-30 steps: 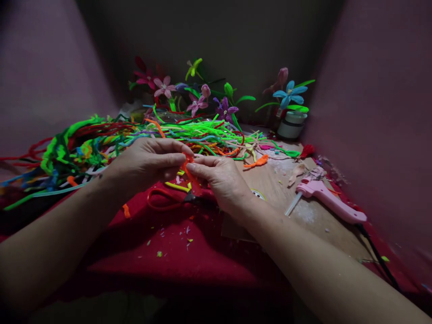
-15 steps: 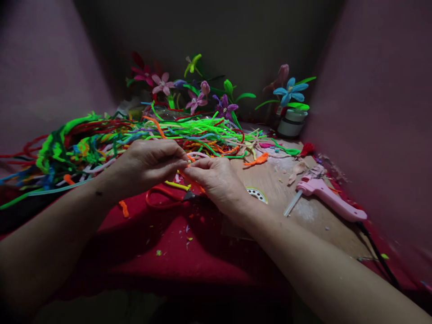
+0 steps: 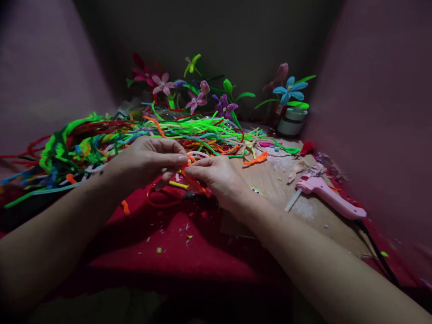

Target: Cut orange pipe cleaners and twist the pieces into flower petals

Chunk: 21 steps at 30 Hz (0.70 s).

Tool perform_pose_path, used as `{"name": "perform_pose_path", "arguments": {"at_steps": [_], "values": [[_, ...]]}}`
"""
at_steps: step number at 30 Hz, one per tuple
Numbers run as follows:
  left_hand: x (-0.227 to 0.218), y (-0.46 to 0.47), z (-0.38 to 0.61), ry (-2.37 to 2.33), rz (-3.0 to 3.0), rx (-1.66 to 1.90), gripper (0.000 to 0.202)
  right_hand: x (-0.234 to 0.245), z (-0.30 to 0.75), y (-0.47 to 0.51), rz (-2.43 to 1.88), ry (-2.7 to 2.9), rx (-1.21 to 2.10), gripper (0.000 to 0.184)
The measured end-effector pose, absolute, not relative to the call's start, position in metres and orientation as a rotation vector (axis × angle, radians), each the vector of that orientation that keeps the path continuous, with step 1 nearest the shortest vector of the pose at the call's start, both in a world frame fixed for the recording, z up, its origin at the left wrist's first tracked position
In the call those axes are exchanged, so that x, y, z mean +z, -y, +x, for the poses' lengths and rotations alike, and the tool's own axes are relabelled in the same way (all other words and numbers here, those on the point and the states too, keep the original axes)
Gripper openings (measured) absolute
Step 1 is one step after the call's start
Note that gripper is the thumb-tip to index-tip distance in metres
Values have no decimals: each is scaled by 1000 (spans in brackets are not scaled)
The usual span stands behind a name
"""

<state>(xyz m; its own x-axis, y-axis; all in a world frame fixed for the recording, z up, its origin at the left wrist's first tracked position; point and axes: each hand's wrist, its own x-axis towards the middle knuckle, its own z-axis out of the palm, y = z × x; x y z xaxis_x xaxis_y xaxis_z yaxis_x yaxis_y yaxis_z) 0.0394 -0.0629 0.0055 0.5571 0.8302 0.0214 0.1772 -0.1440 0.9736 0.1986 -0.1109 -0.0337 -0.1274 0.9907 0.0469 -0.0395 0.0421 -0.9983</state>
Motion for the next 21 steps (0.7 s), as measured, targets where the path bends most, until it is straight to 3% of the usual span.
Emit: {"name": "perform_pose_path", "arguments": {"at_steps": [13, 21], "values": [[8, 78, 47, -929, 1765, 822, 3, -29, 195, 111, -1113, 1292, 1179, 15], [2, 67, 46, -907, 1543, 688, 18, -32, 195, 113, -1177, 1382, 1027, 20]]}}
